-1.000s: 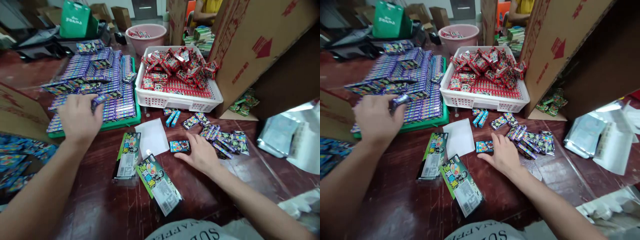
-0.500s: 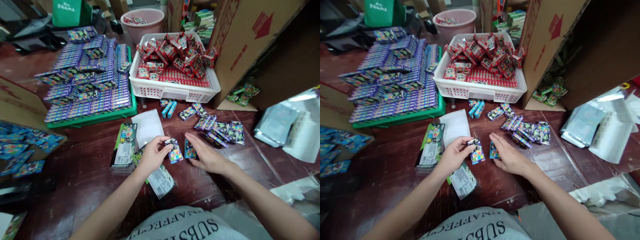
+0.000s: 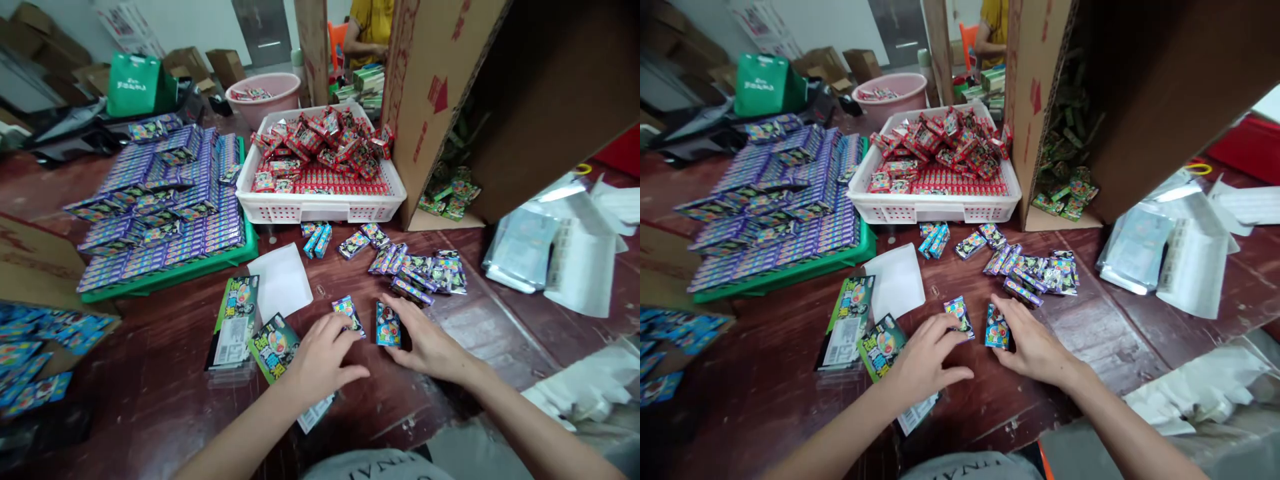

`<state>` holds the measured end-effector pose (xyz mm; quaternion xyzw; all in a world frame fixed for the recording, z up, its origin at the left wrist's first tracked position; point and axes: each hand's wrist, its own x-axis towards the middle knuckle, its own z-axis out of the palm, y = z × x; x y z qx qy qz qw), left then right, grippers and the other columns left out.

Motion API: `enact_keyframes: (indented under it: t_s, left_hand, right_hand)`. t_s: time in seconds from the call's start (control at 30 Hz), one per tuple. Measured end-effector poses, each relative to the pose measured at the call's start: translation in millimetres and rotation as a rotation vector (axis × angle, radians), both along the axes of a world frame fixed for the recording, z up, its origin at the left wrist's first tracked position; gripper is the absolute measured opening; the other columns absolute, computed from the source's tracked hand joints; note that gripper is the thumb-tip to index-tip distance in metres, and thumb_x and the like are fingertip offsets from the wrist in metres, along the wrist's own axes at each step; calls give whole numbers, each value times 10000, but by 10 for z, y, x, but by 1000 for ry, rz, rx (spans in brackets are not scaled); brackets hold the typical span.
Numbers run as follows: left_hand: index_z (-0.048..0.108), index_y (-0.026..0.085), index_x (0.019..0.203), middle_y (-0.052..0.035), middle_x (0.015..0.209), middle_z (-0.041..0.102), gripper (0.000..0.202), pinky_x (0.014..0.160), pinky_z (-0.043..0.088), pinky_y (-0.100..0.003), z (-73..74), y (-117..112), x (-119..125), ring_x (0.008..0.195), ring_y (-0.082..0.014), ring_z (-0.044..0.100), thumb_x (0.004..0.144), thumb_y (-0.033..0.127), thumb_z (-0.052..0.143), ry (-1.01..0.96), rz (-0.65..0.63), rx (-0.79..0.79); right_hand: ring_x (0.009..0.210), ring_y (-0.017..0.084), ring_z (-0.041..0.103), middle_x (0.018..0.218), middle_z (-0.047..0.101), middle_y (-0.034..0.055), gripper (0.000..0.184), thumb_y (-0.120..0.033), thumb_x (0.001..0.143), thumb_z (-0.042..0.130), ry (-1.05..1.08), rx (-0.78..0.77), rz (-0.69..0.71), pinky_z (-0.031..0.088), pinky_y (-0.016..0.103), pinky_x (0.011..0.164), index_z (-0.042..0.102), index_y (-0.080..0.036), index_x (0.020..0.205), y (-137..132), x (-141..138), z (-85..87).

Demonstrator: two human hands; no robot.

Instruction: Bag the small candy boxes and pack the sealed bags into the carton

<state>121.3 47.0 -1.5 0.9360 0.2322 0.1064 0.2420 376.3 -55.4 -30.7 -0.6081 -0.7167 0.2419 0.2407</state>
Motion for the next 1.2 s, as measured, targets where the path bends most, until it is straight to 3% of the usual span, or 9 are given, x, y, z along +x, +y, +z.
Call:
enact_keyframes:
  t_s: [0.17, 0.27, 0.4, 0.57, 0.7, 0.8, 0.87, 1.0, 1.2]
  left_hand:
    - [273, 171, 1543, -197, 1542, 405, 1030, 1166, 335, -524, 50, 165, 55, 1423, -369, 377, 731, 468, 833, 81, 138, -40]
    - [331, 148, 1525, -201, 1413, 534, 976, 1103, 393, -510, 20, 143, 175, 1313, -382, 500, 748, 502, 802, 166, 175, -16]
    - [520, 99, 1375, -236, 1169, 663, 906, 944, 470, -514, 37, 36, 357, 1084, -415, 650, 780, 776, 607, 316, 397, 113]
    - [552, 69, 1302, -184, 821, 749, 796, 730, 525, -431, 151, 0, 525, 781, -372, 740, 921, 748, 387, 584, 556, 62]
    - [614, 125, 1236, -163, 895, 767, 667, 720, 536, -379, 255, -45, 498, 847, -325, 750, 1001, 654, 282, 565, 466, -136]
    - [357, 95, 1512, -160, 1029, 761, 718, 841, 536, -393, 328, 4, 323, 960, -303, 730, 987, 577, 448, 502, 357, -176]
    - [183, 186, 1592, -160, 1345, 643, 908, 1012, 474, -443, 337, 121, 195, 1215, -323, 620, 884, 467, 677, 420, 149, -103]
    - [260, 381, 1554, -45, 1637, 313, 947, 1162, 350, -481, 225, 379, 155, 1425, -320, 412, 785, 249, 796, 336, -232, -51]
    - [447, 208, 1439, -131, 1312, 557, 943, 985, 524, -480, 60, 250, 442, 1141, -336, 626, 663, 548, 864, 350, 42, -68]
  right_hand:
    - [1411, 321, 436, 1531, 439, 167, 885, -297, 853, 666, 46, -1, 0, 397, 535, 1150, 167, -232, 1581, 32, 28, 119]
    - [1397, 321, 453, 1509, 464, 165, 871, -291, 865, 653, 36, 11, 50, 421, 524, 1130, 163, -234, 1584, 79, 30, 190]
    - [1388, 339, 456, 1518, 453, 169, 898, -351, 862, 679, -29, 18, 21, 413, 537, 1128, 168, -232, 1591, 82, 88, 211]
    - [1316, 344, 510, 1476, 495, 162, 970, -409, 841, 711, -60, -84, 5, 447, 533, 1084, 141, -241, 1608, -15, 24, 123]
    - [1308, 343, 500, 1444, 508, 174, 971, -381, 853, 706, -39, -62, 5, 438, 537, 1080, 120, -220, 1610, -28, -92, 31]
    - [1320, 339, 488, 1454, 495, 180, 992, -394, 864, 707, -8, -44, 7, 427, 537, 1087, 80, -217, 1612, -17, -81, -11]
    - [1339, 333, 473, 1481, 473, 178, 1001, -407, 870, 711, 5, -36, 23, 416, 534, 1099, 66, -225, 1613, -12, -44, -24]
    - [1360, 334, 455, 1520, 439, 183, 1047, -403, 866, 728, 18, -20, 34, 409, 541, 1108, 17, -232, 1615, 2, -13, -42]
    - [1373, 328, 437, 1508, 456, 170, 1004, -379, 885, 711, 58, 22, 21, 410, 533, 1117, 39, -231, 1616, -65, -8, 27]
